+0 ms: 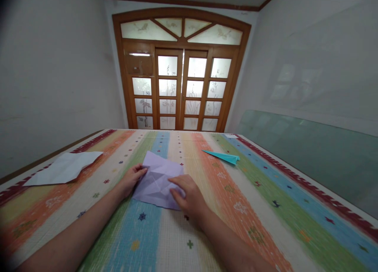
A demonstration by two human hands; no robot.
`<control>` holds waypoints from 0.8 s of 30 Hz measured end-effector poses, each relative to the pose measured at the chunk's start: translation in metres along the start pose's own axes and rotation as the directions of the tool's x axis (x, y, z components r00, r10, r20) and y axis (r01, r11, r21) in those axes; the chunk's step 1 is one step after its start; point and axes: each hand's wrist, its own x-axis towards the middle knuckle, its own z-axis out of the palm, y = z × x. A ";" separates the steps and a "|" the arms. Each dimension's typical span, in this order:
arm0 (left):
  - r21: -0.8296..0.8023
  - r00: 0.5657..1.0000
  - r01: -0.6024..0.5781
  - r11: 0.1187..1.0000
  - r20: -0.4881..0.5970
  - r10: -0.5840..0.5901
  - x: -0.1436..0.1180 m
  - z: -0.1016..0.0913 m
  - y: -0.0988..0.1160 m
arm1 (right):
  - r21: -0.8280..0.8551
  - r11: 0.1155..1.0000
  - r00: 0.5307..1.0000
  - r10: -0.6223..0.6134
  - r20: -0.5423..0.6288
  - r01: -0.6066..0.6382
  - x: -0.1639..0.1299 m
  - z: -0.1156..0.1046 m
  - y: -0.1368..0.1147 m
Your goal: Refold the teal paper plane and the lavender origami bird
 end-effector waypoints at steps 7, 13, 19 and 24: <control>-0.231 0.999 0.022 0.973 0.043 -0.012 -0.003 0.000 0.009 | -0.134 0.887 0.897 0.437 -0.068 -0.443 -0.003 -0.012 0.057; -0.318 0.982 0.147 0.936 0.163 -0.099 -0.018 0.004 0.022 | -0.124 0.903 0.882 0.429 0.193 -0.412 -0.002 -0.002 0.057; -0.362 0.948 0.247 0.899 0.283 -0.146 -0.029 0.012 0.027 | 0.237 0.812 0.845 0.501 0.187 -0.534 0.003 0.000 0.036; -0.449 0.941 0.257 0.856 0.316 -0.118 -0.028 0.010 0.028 | 0.500 0.636 0.777 0.616 0.130 -0.588 0.003 0.000 0.029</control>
